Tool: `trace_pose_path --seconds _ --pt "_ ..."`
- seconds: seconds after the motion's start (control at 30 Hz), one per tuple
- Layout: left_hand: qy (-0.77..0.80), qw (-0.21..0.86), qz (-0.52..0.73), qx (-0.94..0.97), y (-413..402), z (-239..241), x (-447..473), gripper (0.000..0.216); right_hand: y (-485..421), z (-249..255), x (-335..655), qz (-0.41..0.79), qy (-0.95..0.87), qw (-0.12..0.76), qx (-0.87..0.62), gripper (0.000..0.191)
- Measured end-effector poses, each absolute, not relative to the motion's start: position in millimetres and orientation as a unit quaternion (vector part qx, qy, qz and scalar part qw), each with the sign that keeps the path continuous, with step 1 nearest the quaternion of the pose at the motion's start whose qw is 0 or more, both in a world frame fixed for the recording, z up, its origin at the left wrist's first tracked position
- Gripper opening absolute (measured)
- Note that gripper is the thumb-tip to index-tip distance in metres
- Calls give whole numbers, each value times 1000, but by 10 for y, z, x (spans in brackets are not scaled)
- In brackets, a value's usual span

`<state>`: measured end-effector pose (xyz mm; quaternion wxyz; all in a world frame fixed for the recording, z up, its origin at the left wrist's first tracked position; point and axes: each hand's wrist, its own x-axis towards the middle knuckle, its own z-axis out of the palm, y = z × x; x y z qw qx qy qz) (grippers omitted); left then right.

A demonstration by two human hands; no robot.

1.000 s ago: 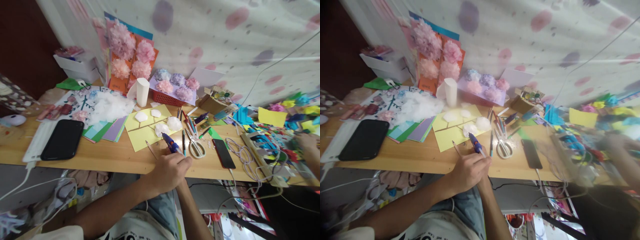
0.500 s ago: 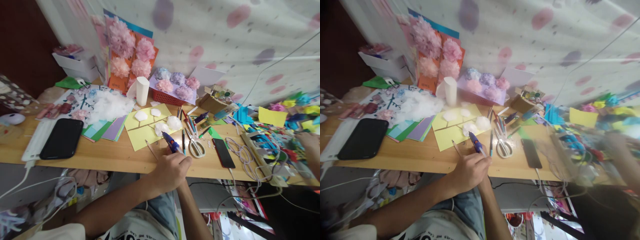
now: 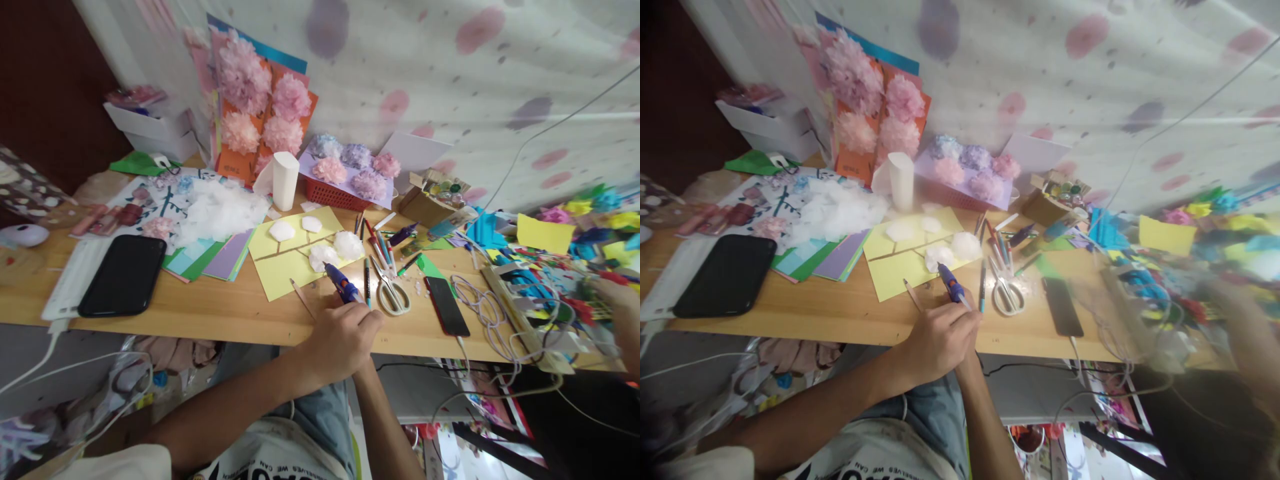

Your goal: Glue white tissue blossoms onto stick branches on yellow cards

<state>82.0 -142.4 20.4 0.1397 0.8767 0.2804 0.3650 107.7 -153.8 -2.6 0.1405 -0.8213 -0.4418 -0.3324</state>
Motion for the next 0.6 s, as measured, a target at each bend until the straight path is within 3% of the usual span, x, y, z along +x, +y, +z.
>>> trace_pose_path --seconds 0.17,0.37,0.47,0.6 --pt "284 133 373 873 -1424 183 830 17 -1513 -12 1027 -386 -407 113 -820 34" --pt "281 138 375 873 -1420 168 832 18 -1524 -25 999 -308 -412 115 -850 29" --pt "277 139 372 875 -1424 181 832 17 -1540 8 994 -324 -413 133 -841 32" --pt "278 138 374 874 -1436 213 833 18 -1533 73 980 -364 -401 71 -838 32"
